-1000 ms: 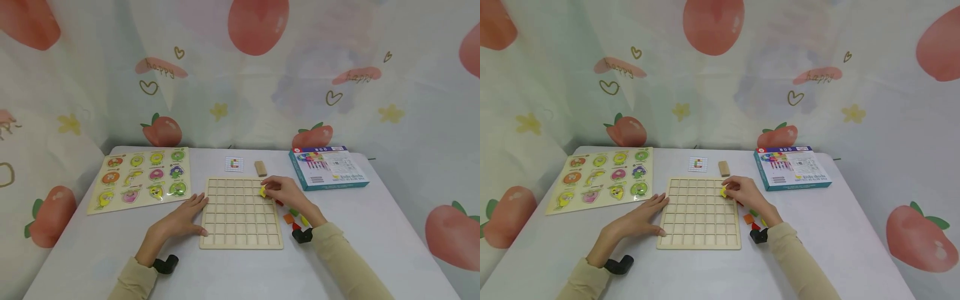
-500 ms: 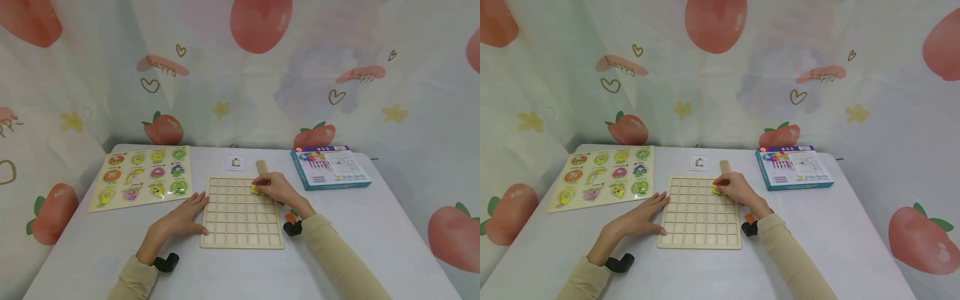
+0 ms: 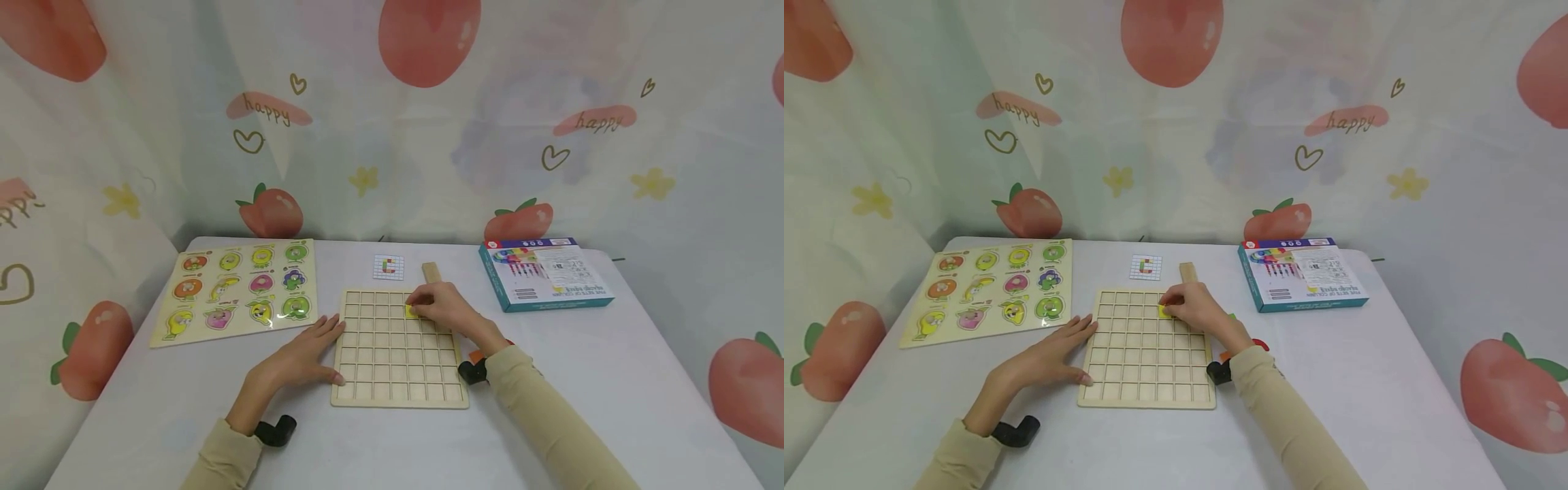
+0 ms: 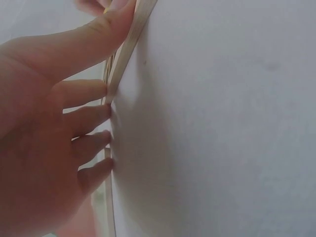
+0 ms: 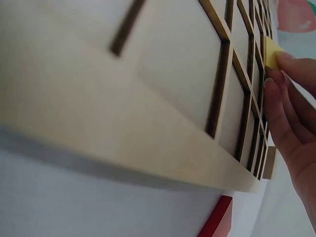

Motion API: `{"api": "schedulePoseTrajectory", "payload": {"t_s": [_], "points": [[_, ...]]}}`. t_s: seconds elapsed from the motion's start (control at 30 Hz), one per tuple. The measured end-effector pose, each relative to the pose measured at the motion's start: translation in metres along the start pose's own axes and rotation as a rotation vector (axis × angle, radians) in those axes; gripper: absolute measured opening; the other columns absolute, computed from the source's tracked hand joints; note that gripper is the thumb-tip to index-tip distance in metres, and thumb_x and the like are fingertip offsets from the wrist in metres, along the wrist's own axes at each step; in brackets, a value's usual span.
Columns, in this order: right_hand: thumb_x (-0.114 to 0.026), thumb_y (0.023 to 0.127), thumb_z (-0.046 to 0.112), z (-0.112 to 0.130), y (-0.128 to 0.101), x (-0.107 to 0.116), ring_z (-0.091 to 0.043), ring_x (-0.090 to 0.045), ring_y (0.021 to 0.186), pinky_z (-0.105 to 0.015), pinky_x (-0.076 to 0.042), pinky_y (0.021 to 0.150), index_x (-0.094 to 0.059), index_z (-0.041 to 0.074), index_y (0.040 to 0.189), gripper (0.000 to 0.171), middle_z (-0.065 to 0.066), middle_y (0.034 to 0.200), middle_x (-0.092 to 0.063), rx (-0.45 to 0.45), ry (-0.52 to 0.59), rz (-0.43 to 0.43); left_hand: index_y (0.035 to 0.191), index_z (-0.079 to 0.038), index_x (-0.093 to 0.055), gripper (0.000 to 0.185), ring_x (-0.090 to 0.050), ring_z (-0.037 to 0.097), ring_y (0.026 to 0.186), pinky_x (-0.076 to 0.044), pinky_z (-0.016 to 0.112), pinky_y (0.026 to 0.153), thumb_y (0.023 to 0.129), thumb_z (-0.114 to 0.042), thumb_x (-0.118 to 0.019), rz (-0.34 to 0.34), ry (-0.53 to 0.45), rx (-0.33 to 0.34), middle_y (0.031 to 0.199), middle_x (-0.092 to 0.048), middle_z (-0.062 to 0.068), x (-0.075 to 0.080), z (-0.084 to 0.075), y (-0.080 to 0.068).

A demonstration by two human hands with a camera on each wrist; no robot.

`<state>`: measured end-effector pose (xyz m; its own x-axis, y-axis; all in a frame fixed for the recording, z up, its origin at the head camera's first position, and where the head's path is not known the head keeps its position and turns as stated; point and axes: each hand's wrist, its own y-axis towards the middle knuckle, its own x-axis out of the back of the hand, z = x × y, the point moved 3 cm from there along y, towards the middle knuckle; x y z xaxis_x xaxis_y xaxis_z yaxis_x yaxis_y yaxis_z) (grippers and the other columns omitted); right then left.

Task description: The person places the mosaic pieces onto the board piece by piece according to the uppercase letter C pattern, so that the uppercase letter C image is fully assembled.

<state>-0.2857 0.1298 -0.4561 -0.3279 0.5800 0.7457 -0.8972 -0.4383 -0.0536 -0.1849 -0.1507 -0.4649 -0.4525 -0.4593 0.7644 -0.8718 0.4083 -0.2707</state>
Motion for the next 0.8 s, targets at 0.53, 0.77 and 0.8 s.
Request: {"api": "schedulePoseTrajectory", "payload": {"t_s": [0.53,0.77,0.8], "points": [[-0.076,0.094,0.013,0.001,-0.008,0.002,-0.017,-0.067,0.092,-0.037,-0.059,0.088,-0.081,0.010,0.102,0.011,-0.003,0.100,-0.078,0.010,-0.044,-0.065,0.161,-0.005,-0.033,0.103,-0.012,0.038,0.160,-0.021,0.058,0.127,0.079,-0.034,-0.088,-0.004,-0.004,-0.014,0.172,-0.020,0.014,0.001,-0.004,-0.001],[-0.073,0.096,0.014,-0.006,-0.025,0.013,-0.019,-0.067,0.092,-0.038,-0.059,0.088,-0.079,0.010,0.108,0.014,-0.005,0.105,-0.076,-0.034,0.018,-0.090,0.161,-0.006,-0.032,0.103,-0.011,0.037,0.160,-0.021,0.057,0.127,0.079,-0.035,-0.088,-0.001,0.017,-0.007,0.172,-0.019,0.013,0.001,-0.005,-0.001],[-0.072,0.096,0.015,-0.008,-0.027,0.014,-0.019,-0.066,0.092,-0.037,-0.059,0.086,-0.079,0.011,0.109,0.015,-0.005,0.105,-0.076,-0.046,0.019,-0.091,0.161,-0.006,-0.032,0.103,-0.011,0.037,0.160,-0.021,0.057,0.127,0.079,-0.035,-0.088,-0.002,0.017,-0.006,0.172,-0.019,0.013,0.001,-0.005,-0.002]]}}
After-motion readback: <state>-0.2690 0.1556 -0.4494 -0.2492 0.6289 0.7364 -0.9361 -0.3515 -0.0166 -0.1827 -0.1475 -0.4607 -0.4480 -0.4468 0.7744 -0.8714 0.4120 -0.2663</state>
